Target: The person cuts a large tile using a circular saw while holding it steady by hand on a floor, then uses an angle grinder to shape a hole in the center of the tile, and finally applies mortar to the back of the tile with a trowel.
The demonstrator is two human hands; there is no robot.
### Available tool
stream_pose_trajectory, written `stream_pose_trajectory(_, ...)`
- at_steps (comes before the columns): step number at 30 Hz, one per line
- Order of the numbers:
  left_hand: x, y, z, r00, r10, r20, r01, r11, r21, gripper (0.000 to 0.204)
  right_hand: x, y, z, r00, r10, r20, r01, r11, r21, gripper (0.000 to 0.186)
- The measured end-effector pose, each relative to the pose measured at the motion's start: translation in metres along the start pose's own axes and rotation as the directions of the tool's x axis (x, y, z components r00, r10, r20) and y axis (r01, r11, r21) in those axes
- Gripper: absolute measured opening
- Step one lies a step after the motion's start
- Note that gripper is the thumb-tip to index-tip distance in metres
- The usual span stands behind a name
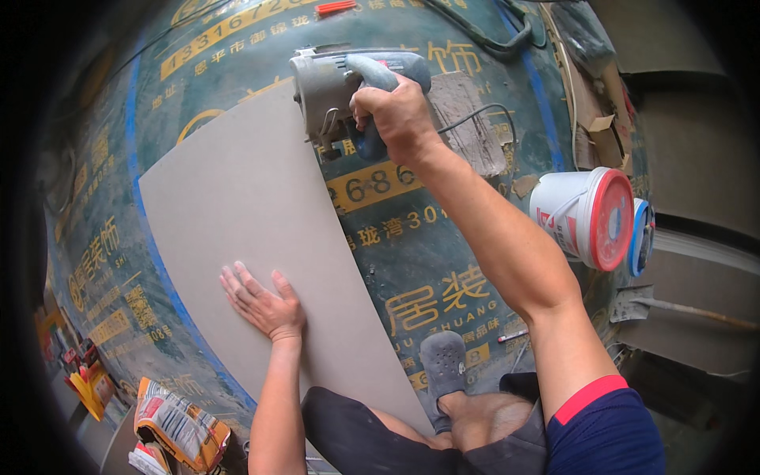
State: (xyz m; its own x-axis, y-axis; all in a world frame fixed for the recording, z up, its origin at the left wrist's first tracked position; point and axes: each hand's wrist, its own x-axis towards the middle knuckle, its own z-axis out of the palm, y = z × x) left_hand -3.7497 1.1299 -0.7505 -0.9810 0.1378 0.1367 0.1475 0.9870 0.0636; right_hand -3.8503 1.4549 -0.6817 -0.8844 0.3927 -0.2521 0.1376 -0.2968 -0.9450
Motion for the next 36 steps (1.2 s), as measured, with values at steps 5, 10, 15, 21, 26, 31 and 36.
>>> stream_pose_trajectory(5,0.0,-0.003,0.001,1.0,0.006,-0.01,-0.007,1.0,-0.004,0.071,-0.008,-0.002,0.004,0.999,0.032,-0.02,-0.031,0.999,0.017,0.005)
stream_pose_trajectory(10,-0.001,0.0,0.003,1.0,0.004,-0.002,-0.004,1.0,-0.013,0.071,-0.011,-0.001,-0.003,1.0,0.015,0.016,-0.015,1.0,0.013,0.005)
stream_pose_trajectory(15,0.0,-0.003,0.002,1.0,0.011,-0.017,-0.012,1.0,-0.011,0.071,-0.013,0.001,-0.004,0.999,0.02,0.033,-0.021,0.999,0.038,0.005)
stream_pose_trajectory(21,0.0,-0.002,0.004,1.0,0.0,-0.006,0.0,1.0,-0.006,0.071,-0.017,0.002,-0.003,0.999,0.026,0.028,-0.026,1.0,-0.009,0.005)
stream_pose_trajectory(26,-0.001,0.0,0.004,1.0,0.0,-0.004,0.0,1.0,-0.001,0.07,-0.022,0.003,-0.008,0.998,0.037,0.045,-0.038,0.999,0.022,0.004)
stream_pose_trajectory(31,0.0,-0.002,0.002,1.0,0.011,-0.017,-0.011,1.0,0.006,0.07,-0.029,-0.001,-0.004,0.998,0.06,0.015,-0.06,0.998,-0.008,0.004)
stream_pose_trajectory(36,0.0,-0.002,0.002,1.0,0.014,-0.021,-0.014,1.0,0.006,0.069,-0.034,-0.001,-0.007,0.997,0.072,0.024,-0.072,0.997,0.013,0.004)
